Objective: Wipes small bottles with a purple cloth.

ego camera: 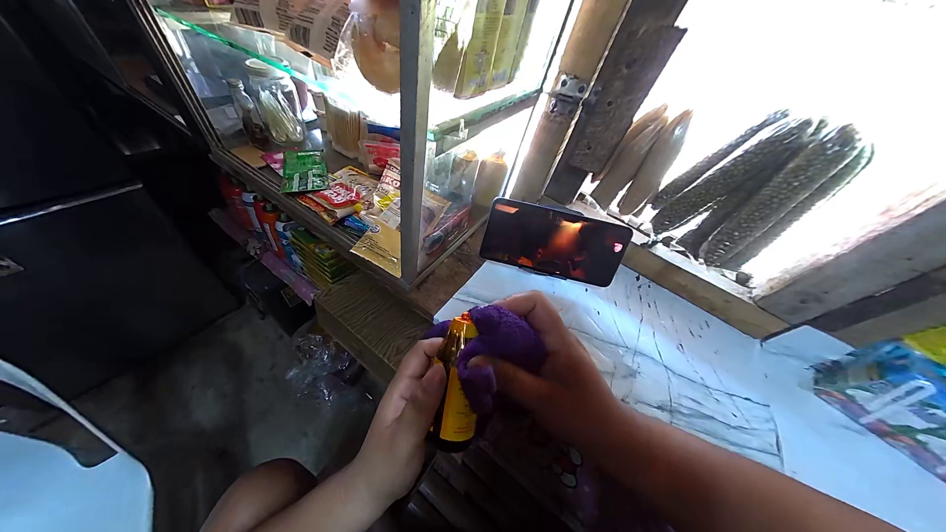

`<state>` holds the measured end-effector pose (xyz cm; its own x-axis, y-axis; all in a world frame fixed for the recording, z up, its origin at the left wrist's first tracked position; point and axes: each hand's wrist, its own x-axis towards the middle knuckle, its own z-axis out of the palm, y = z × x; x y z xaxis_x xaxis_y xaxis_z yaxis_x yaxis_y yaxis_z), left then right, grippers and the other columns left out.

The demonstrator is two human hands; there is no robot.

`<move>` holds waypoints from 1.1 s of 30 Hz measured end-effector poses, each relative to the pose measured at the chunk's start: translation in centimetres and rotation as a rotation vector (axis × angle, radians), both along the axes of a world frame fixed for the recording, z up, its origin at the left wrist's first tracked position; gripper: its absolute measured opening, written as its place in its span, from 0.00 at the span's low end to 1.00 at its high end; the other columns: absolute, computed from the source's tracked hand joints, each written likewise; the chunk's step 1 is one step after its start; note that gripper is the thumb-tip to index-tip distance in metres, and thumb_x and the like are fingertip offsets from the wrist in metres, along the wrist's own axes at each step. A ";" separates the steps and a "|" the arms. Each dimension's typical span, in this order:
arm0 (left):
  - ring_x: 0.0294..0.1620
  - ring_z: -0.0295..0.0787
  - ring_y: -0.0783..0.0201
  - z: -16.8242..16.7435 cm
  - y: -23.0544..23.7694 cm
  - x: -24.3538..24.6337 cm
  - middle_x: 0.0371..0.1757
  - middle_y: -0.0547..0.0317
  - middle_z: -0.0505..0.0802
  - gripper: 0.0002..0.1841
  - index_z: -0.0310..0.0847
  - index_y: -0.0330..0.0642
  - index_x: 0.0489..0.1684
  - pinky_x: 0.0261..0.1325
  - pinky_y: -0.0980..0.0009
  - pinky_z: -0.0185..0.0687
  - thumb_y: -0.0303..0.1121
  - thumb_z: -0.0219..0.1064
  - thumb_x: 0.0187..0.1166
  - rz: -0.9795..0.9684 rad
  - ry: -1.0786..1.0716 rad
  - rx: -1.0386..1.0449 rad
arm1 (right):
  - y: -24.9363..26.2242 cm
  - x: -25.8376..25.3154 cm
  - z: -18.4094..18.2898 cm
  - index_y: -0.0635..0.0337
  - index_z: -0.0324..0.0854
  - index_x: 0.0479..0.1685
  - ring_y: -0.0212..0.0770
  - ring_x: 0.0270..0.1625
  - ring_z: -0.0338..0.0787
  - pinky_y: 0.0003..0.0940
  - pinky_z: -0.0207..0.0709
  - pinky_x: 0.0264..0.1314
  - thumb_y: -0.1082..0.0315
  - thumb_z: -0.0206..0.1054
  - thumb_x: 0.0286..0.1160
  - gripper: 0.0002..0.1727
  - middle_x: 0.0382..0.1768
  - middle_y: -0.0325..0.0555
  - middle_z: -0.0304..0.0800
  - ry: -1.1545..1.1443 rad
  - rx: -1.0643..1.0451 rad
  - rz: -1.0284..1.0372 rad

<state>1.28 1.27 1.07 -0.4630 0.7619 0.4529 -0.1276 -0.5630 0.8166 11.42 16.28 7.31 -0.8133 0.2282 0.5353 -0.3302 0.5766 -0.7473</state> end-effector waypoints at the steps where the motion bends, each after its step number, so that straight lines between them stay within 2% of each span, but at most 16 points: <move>1: 0.42 0.90 0.75 0.0 -0.1 0.0 0.50 0.69 0.90 0.22 0.73 0.53 0.68 0.37 0.79 0.88 0.56 0.50 0.89 0.002 -0.046 -0.013 | 0.0 0.0 -0.1 0.58 0.76 0.64 0.24 0.54 0.89 0.22 0.85 0.59 0.58 0.76 0.74 0.24 0.52 0.37 0.90 -0.001 0.035 0.015; 2: 0.43 0.90 0.74 0.1 -0.2 0.1 0.50 0.67 0.91 0.25 0.73 0.52 0.68 0.39 0.77 0.89 0.59 0.52 0.87 0.019 -0.099 -0.028 | -0.1 0.0 -0.1 0.58 0.75 0.69 0.25 0.57 0.89 0.23 0.84 0.63 0.55 0.77 0.73 0.29 0.56 0.40 0.89 -0.009 0.088 0.022; 5: 0.56 0.90 0.73 0.5 -0.2 0.4 0.56 0.67 0.91 0.32 0.71 0.47 0.73 0.60 0.72 0.87 0.62 0.55 0.82 0.103 -0.209 -0.067 | -0.5 0.2 -0.2 0.59 0.68 0.82 0.31 0.69 0.84 0.29 0.79 0.73 0.47 0.76 0.71 0.42 0.69 0.48 0.84 -0.059 0.238 0.019; 8: 0.60 0.88 0.72 0.5 -0.1 0.7 0.58 0.66 0.90 0.35 0.67 0.43 0.76 0.66 0.71 0.85 0.62 0.55 0.83 0.141 -0.219 -0.078 | -0.6 0.3 -0.3 0.58 0.65 0.86 0.36 0.75 0.81 0.34 0.76 0.78 0.47 0.74 0.74 0.42 0.74 0.52 0.80 -0.070 0.279 0.025; 11: 0.61 0.87 0.74 0.1 -0.1 0.5 0.61 0.68 0.89 0.31 0.67 0.46 0.76 0.63 0.71 0.86 0.60 0.52 0.86 0.126 -0.111 -0.062 | -0.5 0.3 -0.2 0.60 0.69 0.81 0.32 0.71 0.83 0.30 0.77 0.76 0.54 0.72 0.78 0.35 0.69 0.49 0.83 -0.010 0.256 0.015; 13: 0.59 0.88 0.73 -0.2 0.0 0.4 0.60 0.70 0.89 0.28 0.68 0.50 0.76 0.58 0.71 0.89 0.58 0.49 0.88 0.112 -0.025 -0.048 | -0.4 0.2 -0.1 0.61 0.73 0.75 0.29 0.64 0.86 0.26 0.81 0.70 0.59 0.70 0.80 0.27 0.63 0.46 0.86 0.024 0.210 0.009; 16: 0.57 0.88 0.72 -0.6 0.4 0.3 0.59 0.67 0.88 0.25 0.68 0.48 0.75 0.57 0.71 0.88 0.54 0.46 0.91 0.065 0.082 0.001 | 0.0 0.1 0.0 0.61 0.76 0.66 0.25 0.55 0.89 0.22 0.85 0.60 0.64 0.65 0.84 0.17 0.53 0.40 0.89 0.018 0.087 0.006; 18: 0.58 0.87 0.73 -0.5 0.4 0.2 0.58 0.67 0.88 0.23 0.69 0.47 0.73 0.61 0.72 0.86 0.52 0.46 0.92 0.046 0.113 0.023 | 0.1 0.1 -0.1 0.60 0.76 0.64 0.24 0.50 0.90 0.21 0.85 0.56 0.65 0.62 0.85 0.15 0.48 0.39 0.90 0.002 0.019 0.007; 20: 0.57 0.87 0.74 -0.4 0.3 0.2 0.58 0.68 0.88 0.22 0.70 0.48 0.72 0.61 0.72 0.86 0.52 0.47 0.92 0.036 0.097 0.029 | 0.1 0.0 0.0 0.59 0.74 0.66 0.23 0.51 0.89 0.21 0.85 0.56 0.62 0.63 0.86 0.17 0.49 0.38 0.89 -0.015 0.005 0.013; 24: 0.54 0.90 0.74 0.1 -0.2 0.3 0.55 0.70 0.90 0.26 0.72 0.50 0.71 0.53 0.73 0.90 0.58 0.46 0.89 0.084 -0.024 -0.050 | -0.1 0.1 -0.2 0.58 0.67 0.79 0.26 0.62 0.86 0.26 0.82 0.68 0.50 0.71 0.79 0.34 0.63 0.42 0.86 -0.037 0.154 0.033; 27: 0.58 0.89 0.76 0.5 -0.3 0.8 0.55 0.71 0.92 0.28 0.72 0.47 0.71 0.63 0.73 0.86 0.59 0.49 0.87 0.153 -0.159 -0.075 | -0.4 0.2 -0.6 0.60 0.65 0.82 0.31 0.69 0.84 0.31 0.79 0.73 0.46 0.75 0.72 0.43 0.68 0.49 0.84 -0.032 0.268 0.039; 30: 0.59 0.88 0.76 0.5 -0.3 1.0 0.56 0.71 0.92 0.28 0.73 0.48 0.71 0.66 0.73 0.84 0.59 0.49 0.88 0.146 -0.196 -0.060 | -0.5 0.3 -0.6 0.59 0.66 0.81 0.33 0.71 0.83 0.31 0.78 0.75 0.47 0.76 0.71 0.42 0.69 0.50 0.83 -0.029 0.290 0.039; 33: 0.60 0.88 0.77 0.3 -0.3 1.0 0.57 0.72 0.91 0.29 0.73 0.49 0.72 0.65 0.74 0.84 0.60 0.49 0.87 0.128 -0.174 -0.055 | -0.5 0.3 -0.5 0.59 0.69 0.78 0.32 0.68 0.84 0.29 0.79 0.73 0.51 0.75 0.75 0.36 0.66 0.48 0.85 -0.004 0.279 0.027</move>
<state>2.27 0.93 1.42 -0.6248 0.7133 0.3175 -0.1997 -0.5391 0.8182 11.68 15.78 6.83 -0.8193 0.0502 0.5712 -0.3457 0.7514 -0.5620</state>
